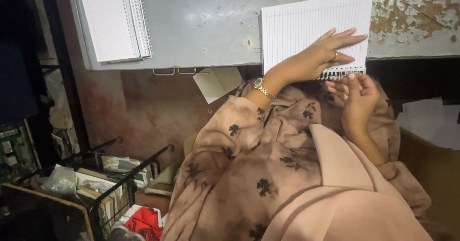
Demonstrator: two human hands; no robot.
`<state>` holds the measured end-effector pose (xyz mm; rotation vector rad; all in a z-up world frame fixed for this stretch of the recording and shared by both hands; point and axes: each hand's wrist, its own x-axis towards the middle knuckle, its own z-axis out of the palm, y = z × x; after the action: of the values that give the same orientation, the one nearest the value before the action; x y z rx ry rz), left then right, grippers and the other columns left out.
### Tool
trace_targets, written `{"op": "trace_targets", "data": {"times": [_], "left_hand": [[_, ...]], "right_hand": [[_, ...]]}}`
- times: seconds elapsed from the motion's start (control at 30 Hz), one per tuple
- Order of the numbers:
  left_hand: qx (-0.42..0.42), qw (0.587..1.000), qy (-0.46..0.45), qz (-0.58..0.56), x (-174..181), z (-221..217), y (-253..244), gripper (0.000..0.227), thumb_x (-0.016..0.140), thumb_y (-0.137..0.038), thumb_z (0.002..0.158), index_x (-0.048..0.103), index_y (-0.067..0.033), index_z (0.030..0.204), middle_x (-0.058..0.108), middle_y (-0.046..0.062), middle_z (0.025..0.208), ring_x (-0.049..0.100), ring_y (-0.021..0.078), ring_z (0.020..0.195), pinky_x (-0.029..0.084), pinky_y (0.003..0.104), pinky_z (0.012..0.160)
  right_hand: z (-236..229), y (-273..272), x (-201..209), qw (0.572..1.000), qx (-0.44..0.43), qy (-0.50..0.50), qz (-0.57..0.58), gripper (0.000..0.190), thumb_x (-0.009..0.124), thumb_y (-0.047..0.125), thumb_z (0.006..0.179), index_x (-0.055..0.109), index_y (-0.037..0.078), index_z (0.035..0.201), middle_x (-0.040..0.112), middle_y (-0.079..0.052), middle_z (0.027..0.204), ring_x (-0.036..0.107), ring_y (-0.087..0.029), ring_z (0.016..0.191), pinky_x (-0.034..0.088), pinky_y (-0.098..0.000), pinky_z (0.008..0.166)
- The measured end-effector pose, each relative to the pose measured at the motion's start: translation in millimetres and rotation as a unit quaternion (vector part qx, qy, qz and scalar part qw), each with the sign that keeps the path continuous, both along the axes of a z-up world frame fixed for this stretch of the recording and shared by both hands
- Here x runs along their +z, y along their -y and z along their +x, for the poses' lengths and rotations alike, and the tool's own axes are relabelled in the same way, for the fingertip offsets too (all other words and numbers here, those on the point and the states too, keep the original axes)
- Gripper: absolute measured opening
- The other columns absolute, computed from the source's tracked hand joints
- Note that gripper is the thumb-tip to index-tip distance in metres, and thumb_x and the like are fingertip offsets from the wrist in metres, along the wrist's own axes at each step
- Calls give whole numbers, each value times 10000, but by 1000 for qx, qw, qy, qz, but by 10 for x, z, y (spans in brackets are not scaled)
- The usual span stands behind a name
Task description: The person inserts a spiral binding wire into the punched holes of a notebook while seated, then closes the notebook and places it on a stack. They then pick up another notebook, open it, and begin inserting a spiral binding wire into its holes.
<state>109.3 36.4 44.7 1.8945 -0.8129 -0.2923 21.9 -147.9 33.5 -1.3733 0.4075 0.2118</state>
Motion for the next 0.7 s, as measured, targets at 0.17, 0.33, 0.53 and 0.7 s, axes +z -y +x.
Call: {"op": "trace_targets", "data": {"times": [0.17, 0.33, 0.53, 0.7], "left_hand": [[-4, 1000, -15, -14, -40, 5, 11, 324, 557, -23, 1108, 709, -93, 1386, 270, 0, 1645, 181, 294, 1592, 60, 585, 1354], [2, 1000, -9, 12, 18, -18, 28, 429, 621, 63, 1069, 598, -80, 1473, 312, 9, 1643, 213, 281, 1589, 83, 558, 1365], [9, 1000, -6, 7, -11, -28, 33, 444, 660, 82, 1043, 591, -56, 1459, 323, 14, 1639, 229, 280, 1586, 92, 552, 1366], [11, 999, 34, 24, -115, -28, 46, 446, 634, 138, 1011, 682, -84, 1395, 323, 12, 1622, 246, 301, 1567, 119, 577, 1348]], "right_hand": [[17, -56, -35, 998, -35, -40, 19, 199, 721, 106, 1025, 525, 88, 995, 745, -165, 961, 796, -237, 837, 677, -266, 736], [27, -70, 1, 999, -29, -36, -6, 206, 708, 141, 1052, 537, 71, 962, 748, -189, 953, 798, -252, 803, 680, -264, 694], [37, -95, -97, 999, -13, -30, 5, 199, 651, 157, 1086, 496, 58, 1013, 722, -205, 931, 789, -284, 779, 681, -309, 662], [17, -100, -208, 1000, -7, -24, 14, 232, 613, 205, 1107, 426, 74, 1065, 690, -220, 897, 781, -304, 754, 654, -331, 591]]}}
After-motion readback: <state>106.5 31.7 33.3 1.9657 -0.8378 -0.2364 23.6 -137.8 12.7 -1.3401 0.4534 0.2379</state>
